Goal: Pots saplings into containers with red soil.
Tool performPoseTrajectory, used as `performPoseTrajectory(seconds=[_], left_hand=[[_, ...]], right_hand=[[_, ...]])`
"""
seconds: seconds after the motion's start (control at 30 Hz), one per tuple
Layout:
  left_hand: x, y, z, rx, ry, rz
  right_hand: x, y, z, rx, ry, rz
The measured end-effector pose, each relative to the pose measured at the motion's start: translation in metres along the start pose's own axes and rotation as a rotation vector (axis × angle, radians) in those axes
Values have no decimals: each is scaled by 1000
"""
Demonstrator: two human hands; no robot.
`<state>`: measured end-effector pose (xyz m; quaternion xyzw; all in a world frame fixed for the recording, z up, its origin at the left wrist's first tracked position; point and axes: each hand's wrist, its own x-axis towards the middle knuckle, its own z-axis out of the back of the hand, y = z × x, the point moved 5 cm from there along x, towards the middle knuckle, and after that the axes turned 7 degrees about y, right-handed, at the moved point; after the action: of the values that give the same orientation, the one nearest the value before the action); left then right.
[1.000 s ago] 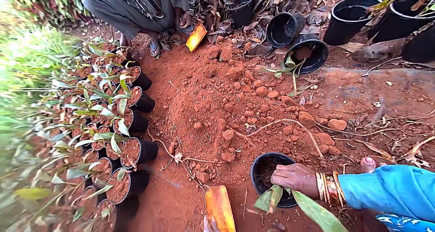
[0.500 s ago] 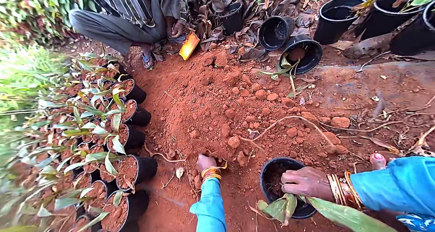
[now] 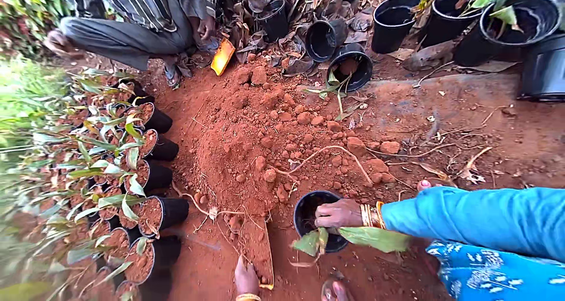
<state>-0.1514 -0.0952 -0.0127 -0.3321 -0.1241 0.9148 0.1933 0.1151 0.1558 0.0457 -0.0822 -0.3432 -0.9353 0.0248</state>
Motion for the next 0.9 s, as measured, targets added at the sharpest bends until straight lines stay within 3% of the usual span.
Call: performPoseTrajectory(seconds=[0.13, 0.23, 0.37, 0.47, 0.57, 0.67, 0.77, 0.9], left_hand=[[-66, -46, 34, 65, 4, -149], [-81, -120, 64, 335, 184, -281], [-92, -230, 50, 902, 572, -210], [-109, -266, 42, 1089, 574, -187], [-102, -241, 75, 1007, 470, -113], [-59, -167, 104, 672, 224, -34], [-8, -97, 108, 334, -55, 23], [53, -80, 91, 464, 79, 201]], right_hand=[[2, -3, 0, 104, 96, -49], [1, -3, 0, 100, 36, -26], [3, 0, 4, 124, 86, -99], [1, -4, -4, -20, -71, -2], [-2, -8, -11, -91, -118, 49], [-3, -11, -13, -107, -108, 51], [-5, -13, -16, -130, -138, 58], [-9, -11, -17, -149, -150, 63]])
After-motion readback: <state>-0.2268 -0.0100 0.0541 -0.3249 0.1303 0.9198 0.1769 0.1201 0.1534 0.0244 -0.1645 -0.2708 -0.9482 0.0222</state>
